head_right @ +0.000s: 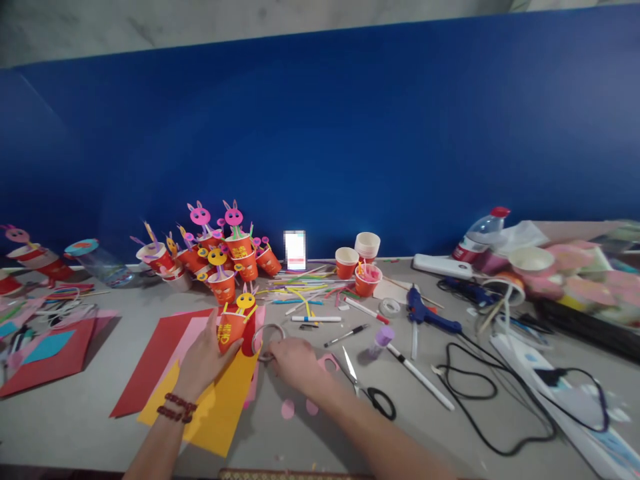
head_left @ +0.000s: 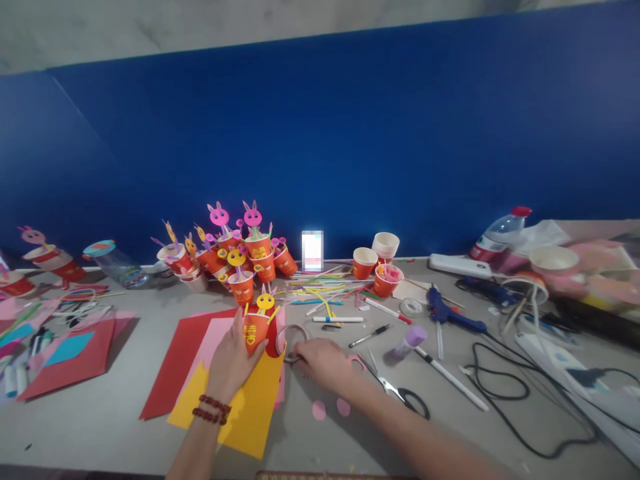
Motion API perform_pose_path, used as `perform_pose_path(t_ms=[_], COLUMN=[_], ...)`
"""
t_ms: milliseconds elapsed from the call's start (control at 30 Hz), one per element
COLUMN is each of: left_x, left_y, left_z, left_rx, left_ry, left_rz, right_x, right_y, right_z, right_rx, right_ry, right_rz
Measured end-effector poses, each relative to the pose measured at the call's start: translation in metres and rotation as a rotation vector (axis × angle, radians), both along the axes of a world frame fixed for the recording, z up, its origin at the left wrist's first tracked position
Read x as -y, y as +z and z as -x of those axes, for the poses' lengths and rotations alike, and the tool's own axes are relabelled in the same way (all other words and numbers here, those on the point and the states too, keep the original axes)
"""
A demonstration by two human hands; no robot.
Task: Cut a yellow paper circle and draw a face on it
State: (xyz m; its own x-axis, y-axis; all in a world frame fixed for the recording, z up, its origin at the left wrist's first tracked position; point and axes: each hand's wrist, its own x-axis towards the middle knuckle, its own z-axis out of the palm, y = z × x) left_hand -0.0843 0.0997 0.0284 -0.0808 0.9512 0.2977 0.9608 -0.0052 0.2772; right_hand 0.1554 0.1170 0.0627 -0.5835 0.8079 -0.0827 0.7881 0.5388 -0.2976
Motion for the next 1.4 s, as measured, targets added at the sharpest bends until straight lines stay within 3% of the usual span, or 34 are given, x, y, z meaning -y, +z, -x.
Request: perform_pose_path(t_ms=[133,267,333,400,433,500,600,700,800,1000,1233,1400], left_x=[-0.004,0.004,0.012,0.018,0.020,0.023,0.026,0.032,0.039,0.047,0.051,0.053], left_y=[0.000,0.017,0.027,0.033,0.035,0.034,0.030,0.029,0.031,0.032,0.037,0.042], left_z=[-0.007,-0.020,-0.033,-0.049,-0.057,-0.070,-0.080,-0.083,-0.086,-0.093,-0.102,-0.108], left_rx=[-0.051,-0.020,0.057,0.068,0.072,0.131,0.321,0.519,0.591,0.527,0.492,0.556], left_ry=[0.016,-0.020,-0.221,-0.524,-0.615,-0.678,-0.647,-0.620,-0.639,-0.640,-0.598,-0.583], left_rz=[-0.008,-0.304,-0.367,-0.228,-0.162,-0.079,-0.031,-0.023,-0.027,-0.149,-0.178,-0.155], right_x=[0.001,0.001,0.001,0.002,0.002,0.005,0.014,0.029,0.045,0.061,0.064,0.064], right_y=[0.007,0.016,0.019,0.020,0.021,0.020,0.016,0.012,0.010,0.006,-0.002,0.001], right_z=[-0.017,-0.033,-0.038,-0.040,-0.041,-0.044,-0.048,-0.050,-0.048,-0.041,-0.034,-0.035], right_rx=[-0.016,-0.036,-0.053,-0.075,-0.100,-0.193,-0.432,-0.690,-0.879,-0.915,-1.011,-1.049], right_ry=[-0.026,-0.087,-0.097,-0.085,-0.076,-0.060,-0.118,-0.260,-0.359,-0.424,-0.510,-0.451], right_rz=[-0.024,-0.036,-0.035,-0.033,-0.034,-0.032,0.004,0.070,0.093,0.012,-0.045,-0.011])
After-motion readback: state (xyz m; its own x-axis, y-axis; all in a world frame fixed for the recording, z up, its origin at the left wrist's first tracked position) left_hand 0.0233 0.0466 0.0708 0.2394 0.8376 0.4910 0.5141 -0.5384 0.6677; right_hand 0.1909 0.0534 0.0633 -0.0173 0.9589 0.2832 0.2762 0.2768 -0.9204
